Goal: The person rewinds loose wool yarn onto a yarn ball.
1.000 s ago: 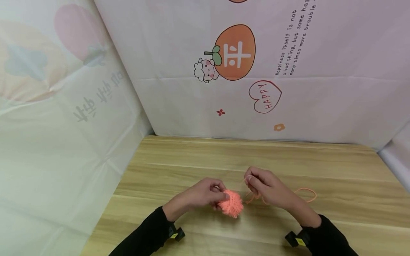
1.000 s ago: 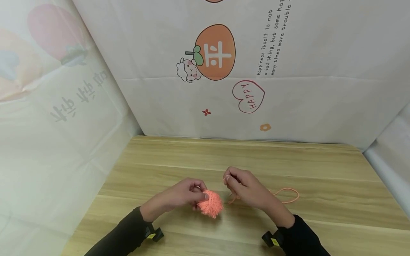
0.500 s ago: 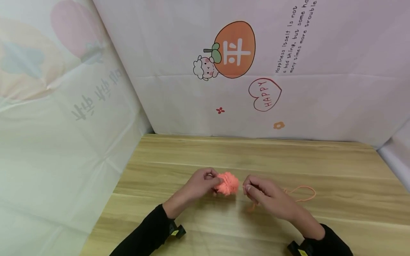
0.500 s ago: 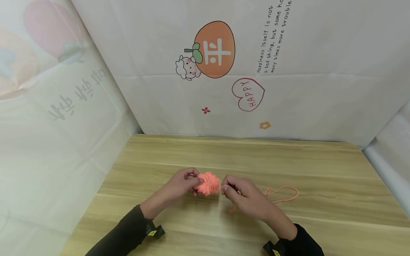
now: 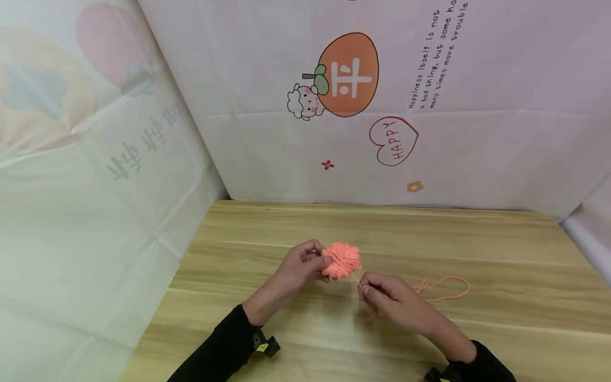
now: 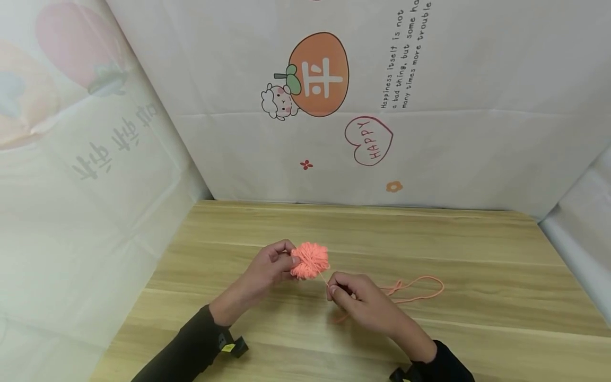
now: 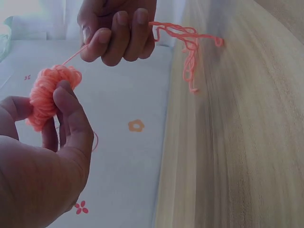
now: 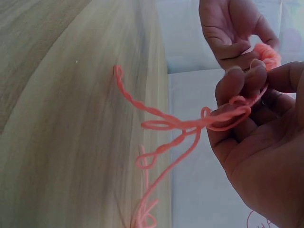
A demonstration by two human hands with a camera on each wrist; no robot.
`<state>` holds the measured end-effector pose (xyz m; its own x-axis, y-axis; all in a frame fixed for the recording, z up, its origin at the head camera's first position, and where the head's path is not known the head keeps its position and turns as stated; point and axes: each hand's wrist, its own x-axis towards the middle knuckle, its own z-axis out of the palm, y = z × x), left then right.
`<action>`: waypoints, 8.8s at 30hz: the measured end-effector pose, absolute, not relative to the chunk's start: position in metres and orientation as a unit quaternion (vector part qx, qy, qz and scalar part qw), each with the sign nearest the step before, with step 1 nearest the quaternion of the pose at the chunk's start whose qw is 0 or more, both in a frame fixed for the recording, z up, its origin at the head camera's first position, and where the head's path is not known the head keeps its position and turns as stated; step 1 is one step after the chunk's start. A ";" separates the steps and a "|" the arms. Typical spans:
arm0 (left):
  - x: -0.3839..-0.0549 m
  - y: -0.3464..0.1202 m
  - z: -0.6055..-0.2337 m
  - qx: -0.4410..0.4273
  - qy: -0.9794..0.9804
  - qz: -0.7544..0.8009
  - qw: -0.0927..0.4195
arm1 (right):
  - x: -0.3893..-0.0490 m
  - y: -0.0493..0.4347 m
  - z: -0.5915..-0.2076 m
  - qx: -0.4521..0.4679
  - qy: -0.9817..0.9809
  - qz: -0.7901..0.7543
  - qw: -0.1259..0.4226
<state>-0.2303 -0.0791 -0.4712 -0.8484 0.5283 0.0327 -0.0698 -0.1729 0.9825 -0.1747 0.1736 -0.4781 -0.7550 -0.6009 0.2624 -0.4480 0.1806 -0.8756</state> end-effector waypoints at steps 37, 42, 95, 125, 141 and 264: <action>-0.220 -0.066 -0.478 0.262 0.704 0.634 0.184 | -0.201 0.180 -0.454 -0.277 0.795 -0.539 0.032; -0.220 -0.060 -0.481 0.273 0.709 0.627 0.171 | -0.200 0.177 -0.456 -0.274 0.795 -0.536 0.070; -0.213 -0.062 -0.492 0.264 0.752 0.544 0.263 | -0.212 0.175 -0.482 -0.305 0.703 -0.619 0.171; -0.231 -0.069 -0.485 0.109 0.661 0.723 0.170 | -0.189 0.169 -0.476 -0.334 0.748 -0.570 0.060; -0.225 -0.068 -0.472 0.191 0.534 0.778 0.270 | -0.189 0.165 -0.491 -0.275 0.772 -0.566 0.090; -0.216 -0.069 -0.491 0.217 0.730 0.579 0.292 | -0.176 0.171 -0.465 -0.324 0.710 -0.625 0.015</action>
<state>-0.2161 -0.0686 -0.4909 -0.7360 0.6540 -0.1748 -0.0219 0.2351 0.9717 -0.1762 0.1711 -0.4654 -0.7897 -0.4785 0.3840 -0.4416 0.0088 -0.8972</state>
